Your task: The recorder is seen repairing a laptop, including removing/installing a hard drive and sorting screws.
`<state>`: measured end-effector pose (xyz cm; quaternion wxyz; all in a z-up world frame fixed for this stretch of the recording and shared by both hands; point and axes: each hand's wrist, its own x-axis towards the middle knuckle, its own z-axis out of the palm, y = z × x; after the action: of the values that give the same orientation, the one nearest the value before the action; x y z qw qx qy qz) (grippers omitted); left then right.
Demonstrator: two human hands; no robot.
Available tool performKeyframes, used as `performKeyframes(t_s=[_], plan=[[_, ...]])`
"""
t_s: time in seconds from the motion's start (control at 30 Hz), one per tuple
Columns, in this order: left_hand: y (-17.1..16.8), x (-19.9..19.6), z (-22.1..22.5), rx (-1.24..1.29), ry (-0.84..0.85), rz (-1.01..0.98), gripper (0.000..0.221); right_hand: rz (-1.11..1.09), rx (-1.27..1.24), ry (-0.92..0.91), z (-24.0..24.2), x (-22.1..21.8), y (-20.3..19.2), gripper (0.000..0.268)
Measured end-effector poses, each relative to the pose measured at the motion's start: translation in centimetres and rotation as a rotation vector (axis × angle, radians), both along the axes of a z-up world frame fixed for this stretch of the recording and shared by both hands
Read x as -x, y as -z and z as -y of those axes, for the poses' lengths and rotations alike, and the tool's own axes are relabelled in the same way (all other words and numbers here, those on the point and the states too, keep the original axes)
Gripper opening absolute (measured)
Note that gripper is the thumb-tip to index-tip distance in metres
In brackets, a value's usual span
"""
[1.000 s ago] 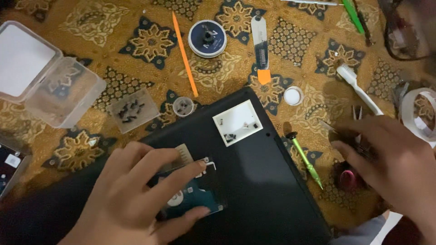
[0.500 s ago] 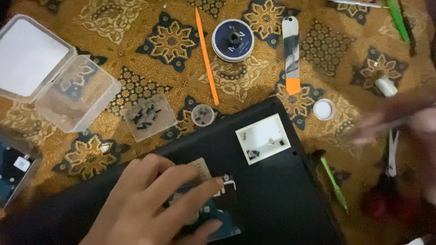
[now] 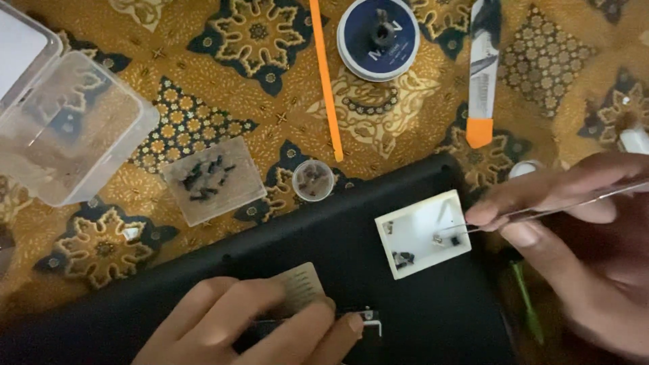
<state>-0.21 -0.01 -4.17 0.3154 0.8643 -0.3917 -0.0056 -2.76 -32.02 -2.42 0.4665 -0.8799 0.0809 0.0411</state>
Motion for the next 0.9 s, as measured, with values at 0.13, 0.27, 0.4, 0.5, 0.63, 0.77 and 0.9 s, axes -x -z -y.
performKeyframes(t_s=[0.13, 0.27, 0.4, 0.5, 0.63, 0.77, 0.9], plan=[[0.4, 0.1, -0.3, 0.004, 0.009, -0.037, 0.021, 0.056, 0.015, -0.055, -0.4, -0.2, 0.0, 0.038], [-0.2, -0.3, -0.2, 0.027, 0.039, 0.0, 0.019, 0.003, -0.019, -0.03, -0.2, -0.1, 0.1, 0.042], [-0.6, -0.5, -0.2, 0.013, 0.078, 0.031, 0.022, 0.002, -0.005, -0.034, 0.4, 0.0, 0.3, 0.043], [-0.2, 0.0, -0.1, 0.016, 0.049, 0.005, 0.017, -0.014, 0.086, -0.061, 1.3, 0.3, 0.6, 0.04], [-0.3, -0.2, -0.2, 0.033, 0.045, -0.019, 0.016, -0.026, 0.255, -0.189, 2.0, 0.3, 1.0, 0.025], [-0.3, -0.1, -0.1, 0.038, 0.053, 0.002, 0.015, -0.001, 0.102, -0.198, 1.6, 0.0, 1.2, 0.029], [0.0, 0.2, -0.3, 0.025, 0.02, -0.041, 0.015, 0.051, -0.035, -0.128, 0.5, -0.2, 0.4, 0.032]])
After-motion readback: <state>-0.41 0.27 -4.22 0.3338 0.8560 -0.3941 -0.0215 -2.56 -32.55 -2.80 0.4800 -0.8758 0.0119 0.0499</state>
